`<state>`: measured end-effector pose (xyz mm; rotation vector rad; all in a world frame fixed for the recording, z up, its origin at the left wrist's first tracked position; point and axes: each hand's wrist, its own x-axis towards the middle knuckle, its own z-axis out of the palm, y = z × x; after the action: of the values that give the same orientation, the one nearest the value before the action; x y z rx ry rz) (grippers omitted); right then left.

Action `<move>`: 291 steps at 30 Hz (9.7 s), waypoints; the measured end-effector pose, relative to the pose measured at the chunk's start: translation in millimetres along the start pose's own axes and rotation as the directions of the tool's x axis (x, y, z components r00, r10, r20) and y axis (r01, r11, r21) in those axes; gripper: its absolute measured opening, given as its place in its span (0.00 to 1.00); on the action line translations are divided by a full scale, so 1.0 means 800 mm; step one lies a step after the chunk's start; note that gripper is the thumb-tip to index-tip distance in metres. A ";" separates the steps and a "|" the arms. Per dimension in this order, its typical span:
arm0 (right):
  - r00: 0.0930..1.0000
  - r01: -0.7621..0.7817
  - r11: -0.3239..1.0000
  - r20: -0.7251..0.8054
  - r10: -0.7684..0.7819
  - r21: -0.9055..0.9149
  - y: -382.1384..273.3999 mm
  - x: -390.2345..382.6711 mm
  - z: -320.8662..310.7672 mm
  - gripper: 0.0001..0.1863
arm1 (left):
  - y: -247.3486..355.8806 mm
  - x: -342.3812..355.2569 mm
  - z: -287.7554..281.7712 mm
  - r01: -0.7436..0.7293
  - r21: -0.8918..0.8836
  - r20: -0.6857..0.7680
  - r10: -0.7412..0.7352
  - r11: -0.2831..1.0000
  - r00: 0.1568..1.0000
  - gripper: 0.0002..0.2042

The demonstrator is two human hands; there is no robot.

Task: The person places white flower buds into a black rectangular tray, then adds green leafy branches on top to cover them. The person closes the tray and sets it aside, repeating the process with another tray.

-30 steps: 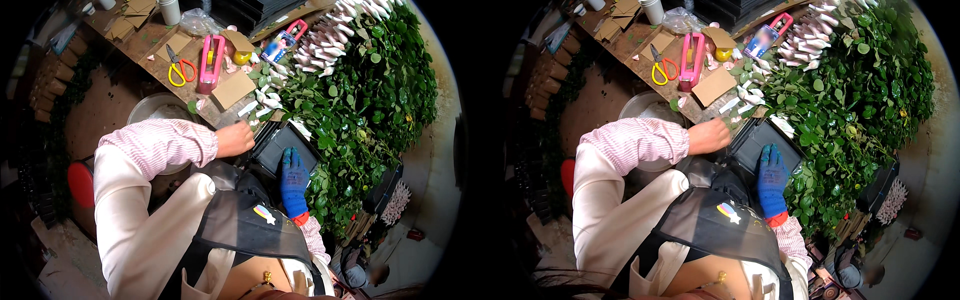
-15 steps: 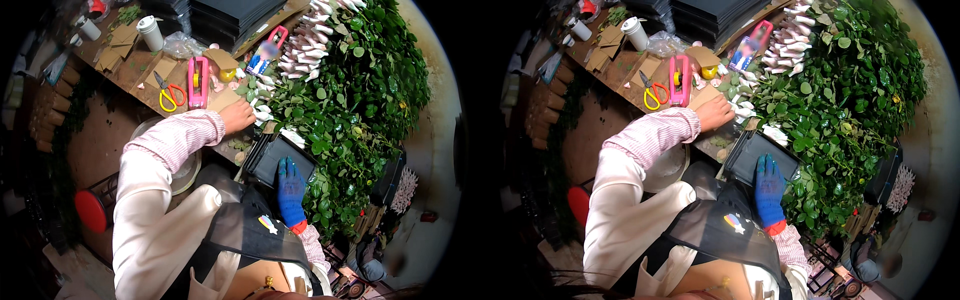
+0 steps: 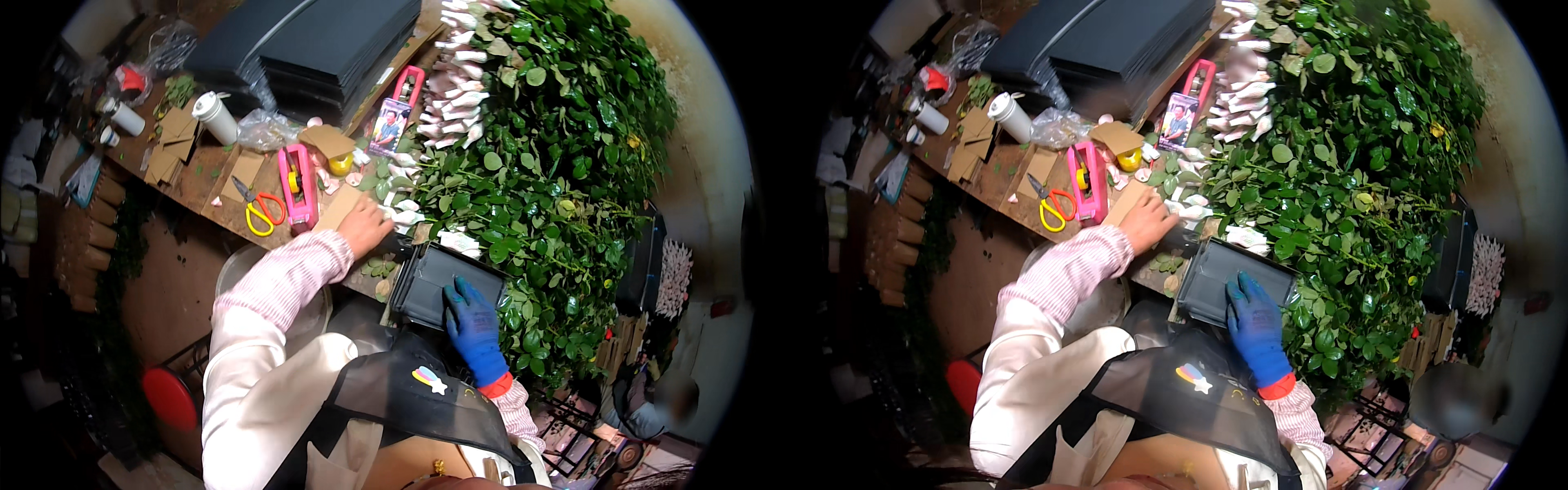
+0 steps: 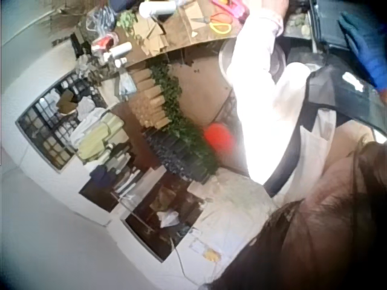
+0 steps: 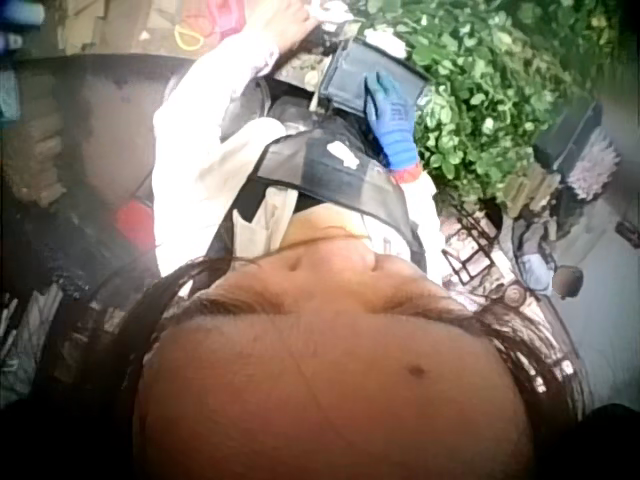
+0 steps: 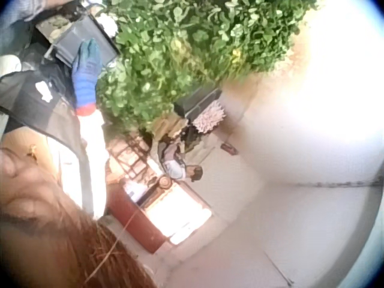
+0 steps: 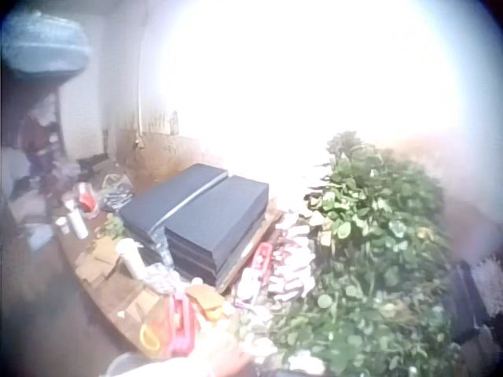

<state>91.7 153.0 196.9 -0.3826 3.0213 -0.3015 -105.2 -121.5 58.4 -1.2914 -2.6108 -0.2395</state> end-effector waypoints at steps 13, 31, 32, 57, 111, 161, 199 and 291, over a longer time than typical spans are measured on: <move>0.978 -0.141 0.748 -0.028 0.209 0.649 -0.024 -0.026 -0.015 0.52 | 0.175 0.030 -0.161 -0.037 -0.725 0.044 0.100 0.688 0.994 0.53; 0.713 -0.116 -0.132 0.176 0.678 0.984 0.108 -0.141 0.048 0.26 | 0.210 0.115 -0.083 -0.428 -0.459 0.158 0.545 0.779 0.823 0.44; 0.733 -0.199 0.046 0.118 0.670 0.979 0.103 -0.147 0.029 0.29 | 0.209 0.116 -0.080 -0.439 -0.440 0.161 0.549 0.784 0.820 0.44; 0.675 -0.644 0.755 0.371 0.638 -0.127 0.073 -0.129 -0.024 0.41 | 0.206 0.109 -0.077 -0.458 -0.430 0.123 0.553 0.778 0.824 0.40; 0.899 -0.188 0.561 -0.088 0.428 0.806 0.005 -0.042 -0.018 0.27 | 0.067 -0.095 -0.080 0.546 -0.472 -0.271 -0.704 0.692 0.657 0.12; 0.939 -0.155 0.672 -0.104 0.329 0.724 0.001 -0.039 -0.034 0.23 | 0.054 -0.102 -0.105 0.671 -0.576 0.031 -0.807 0.467 0.589 0.24; 0.903 -0.258 0.039 0.255 -0.346 0.965 -0.046 -0.012 -0.013 0.18 | 0.063 -0.007 -0.156 0.276 -0.803 0.135 -0.291 0.527 0.947 0.09; -0.651 -0.020 0.603 -0.468 0.597 0.797 -0.540 -0.762 -0.149 0.27 | 0.723 -0.188 -0.418 0.229 -0.762 -0.641 0.756 -0.606 -0.131 0.50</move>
<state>770.8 -80.3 435.7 3.0492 3.0241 -2.0470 486.1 31.1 368.7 1.7991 -0.2535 0.7815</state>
